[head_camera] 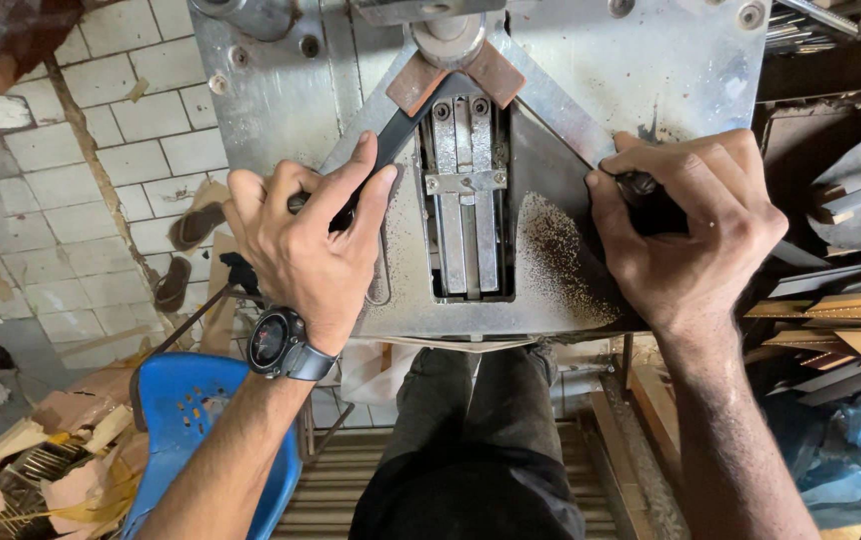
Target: The person uses a corner-joining machine to assemble black frame pieces into rectangular frames. They repeatedly place two pieces into the machine, operate the lever to join them, and then place the assembled frames on a nearby table.
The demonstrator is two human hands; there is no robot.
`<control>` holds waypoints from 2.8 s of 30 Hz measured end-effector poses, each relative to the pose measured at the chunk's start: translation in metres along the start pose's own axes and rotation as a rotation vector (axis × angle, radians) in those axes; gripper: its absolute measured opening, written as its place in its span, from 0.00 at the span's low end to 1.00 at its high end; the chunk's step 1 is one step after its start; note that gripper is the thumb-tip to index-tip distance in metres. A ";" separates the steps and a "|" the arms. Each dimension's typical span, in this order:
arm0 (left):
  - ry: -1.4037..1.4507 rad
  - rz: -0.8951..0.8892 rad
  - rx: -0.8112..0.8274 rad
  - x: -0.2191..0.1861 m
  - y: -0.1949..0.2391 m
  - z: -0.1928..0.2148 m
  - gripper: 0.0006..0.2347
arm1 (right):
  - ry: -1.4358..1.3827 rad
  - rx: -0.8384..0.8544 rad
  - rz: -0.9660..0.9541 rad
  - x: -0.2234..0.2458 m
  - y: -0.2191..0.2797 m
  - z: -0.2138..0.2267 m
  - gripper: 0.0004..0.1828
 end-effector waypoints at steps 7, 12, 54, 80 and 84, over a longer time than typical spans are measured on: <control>0.022 0.004 0.008 0.002 0.000 -0.001 0.12 | -0.016 0.002 -0.016 0.001 -0.001 0.000 0.07; 0.050 0.004 0.016 0.001 -0.002 -0.001 0.12 | -0.039 0.005 -0.025 -0.001 -0.002 -0.001 0.07; -0.009 0.025 -0.044 -0.002 -0.008 -0.005 0.14 | 0.828 0.511 1.885 0.065 -0.314 -0.114 0.45; 0.026 0.031 -0.037 -0.001 -0.021 0.001 0.22 | 0.261 0.830 1.054 0.024 -0.318 -0.095 0.24; 0.019 0.037 -0.024 -0.001 -0.018 0.001 0.23 | -0.123 1.035 0.244 -0.004 -0.316 -0.117 0.14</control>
Point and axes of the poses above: each hand's wrist, its own y-axis away from the middle knuckle, its own z-axis out of the back of the hand, x = y × z, the point moved 5 cm from there along -y, towards the middle knuckle, and after that the axes turned 7 degrees about x, right-handed, at the moved point
